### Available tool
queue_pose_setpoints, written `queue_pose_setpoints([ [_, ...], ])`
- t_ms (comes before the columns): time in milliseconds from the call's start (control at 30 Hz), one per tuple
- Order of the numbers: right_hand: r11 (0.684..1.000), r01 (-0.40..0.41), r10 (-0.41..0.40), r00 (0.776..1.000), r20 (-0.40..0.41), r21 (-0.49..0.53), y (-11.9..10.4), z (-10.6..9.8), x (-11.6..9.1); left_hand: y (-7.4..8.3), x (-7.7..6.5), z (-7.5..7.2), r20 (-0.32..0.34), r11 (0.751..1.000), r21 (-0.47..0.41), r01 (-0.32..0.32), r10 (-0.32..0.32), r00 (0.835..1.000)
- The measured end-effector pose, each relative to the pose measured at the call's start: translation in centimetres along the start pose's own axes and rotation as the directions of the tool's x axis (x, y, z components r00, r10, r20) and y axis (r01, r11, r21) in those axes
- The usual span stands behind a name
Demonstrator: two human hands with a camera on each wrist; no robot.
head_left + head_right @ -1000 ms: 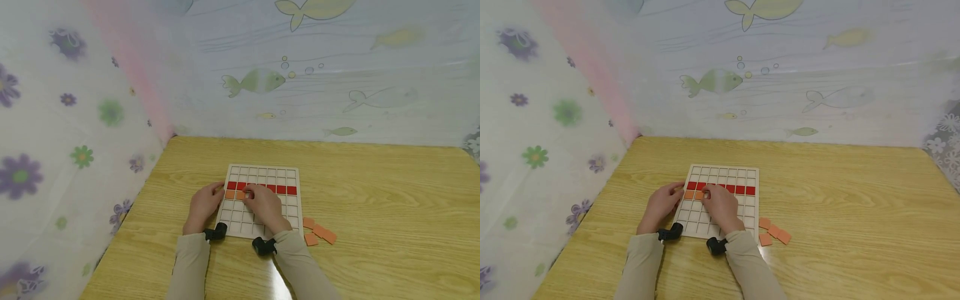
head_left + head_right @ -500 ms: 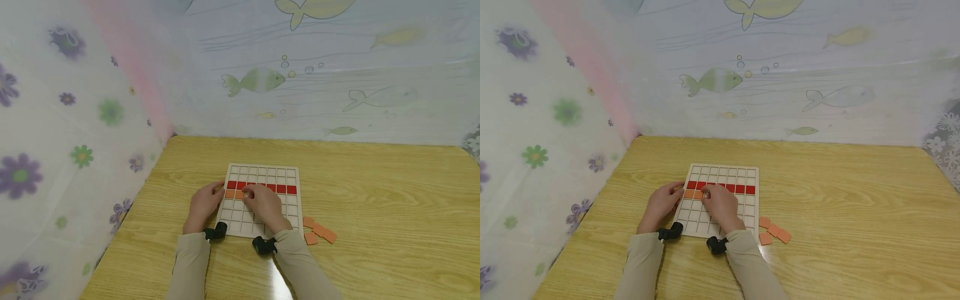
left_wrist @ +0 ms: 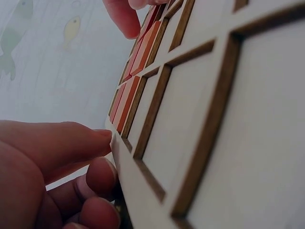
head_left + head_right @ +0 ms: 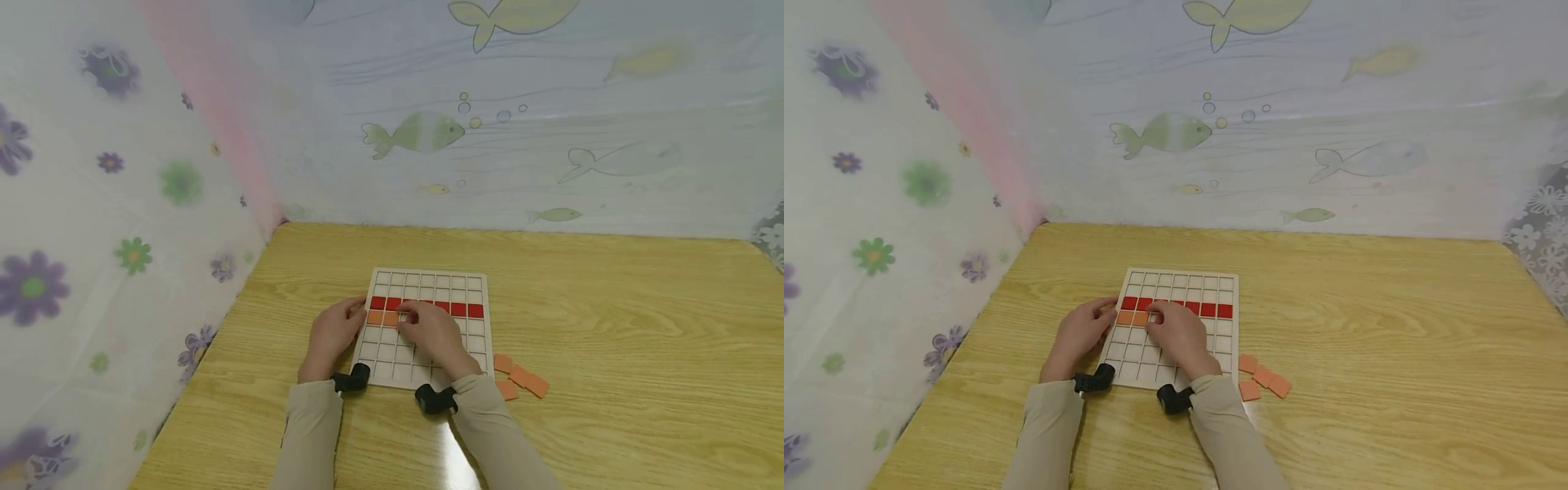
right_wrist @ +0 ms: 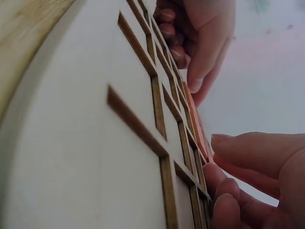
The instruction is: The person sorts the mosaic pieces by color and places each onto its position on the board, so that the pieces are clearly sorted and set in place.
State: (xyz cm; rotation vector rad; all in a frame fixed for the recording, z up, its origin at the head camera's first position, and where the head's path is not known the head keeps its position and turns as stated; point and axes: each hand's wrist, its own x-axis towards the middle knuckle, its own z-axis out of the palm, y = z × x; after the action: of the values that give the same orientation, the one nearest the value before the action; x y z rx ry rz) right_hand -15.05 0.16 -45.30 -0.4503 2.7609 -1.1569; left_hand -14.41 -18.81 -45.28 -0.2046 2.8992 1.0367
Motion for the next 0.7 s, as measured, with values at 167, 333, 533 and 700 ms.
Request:
queue_pose_setpoints([
  [167, 0.998, -0.002, -0.001, 0.999, 0.054, 0.056, 0.2, -0.4, 0.0, 0.0, -0.1, -0.1, 0.015, 1.0, 0.0, -0.002, 0.002, 1.0],
  [333, 0.991, -0.015, -0.001, 0.993, 0.117, 0.132, 0.5, -1.2, 0.1, 0.0, -0.1, -0.1, 0.02, 1.0, 0.002, -0.007, 0.007, 1.0],
  [533, 0.989, -0.017, -0.006, 0.989, 0.151, 0.148, 0.6, -1.5, 0.1, 0.1, -0.2, -0.1, 0.023, 1.0, -0.013, 0.004, -0.003, 1.0],
  [700, 0.987, -0.004, -0.028, 0.98, 0.194, 0.162, 0.6, -1.8, 0.0, 0.2, -0.1, 0.0, 0.019, 1.0, -0.009, 0.004, -0.004, 1.0],
])
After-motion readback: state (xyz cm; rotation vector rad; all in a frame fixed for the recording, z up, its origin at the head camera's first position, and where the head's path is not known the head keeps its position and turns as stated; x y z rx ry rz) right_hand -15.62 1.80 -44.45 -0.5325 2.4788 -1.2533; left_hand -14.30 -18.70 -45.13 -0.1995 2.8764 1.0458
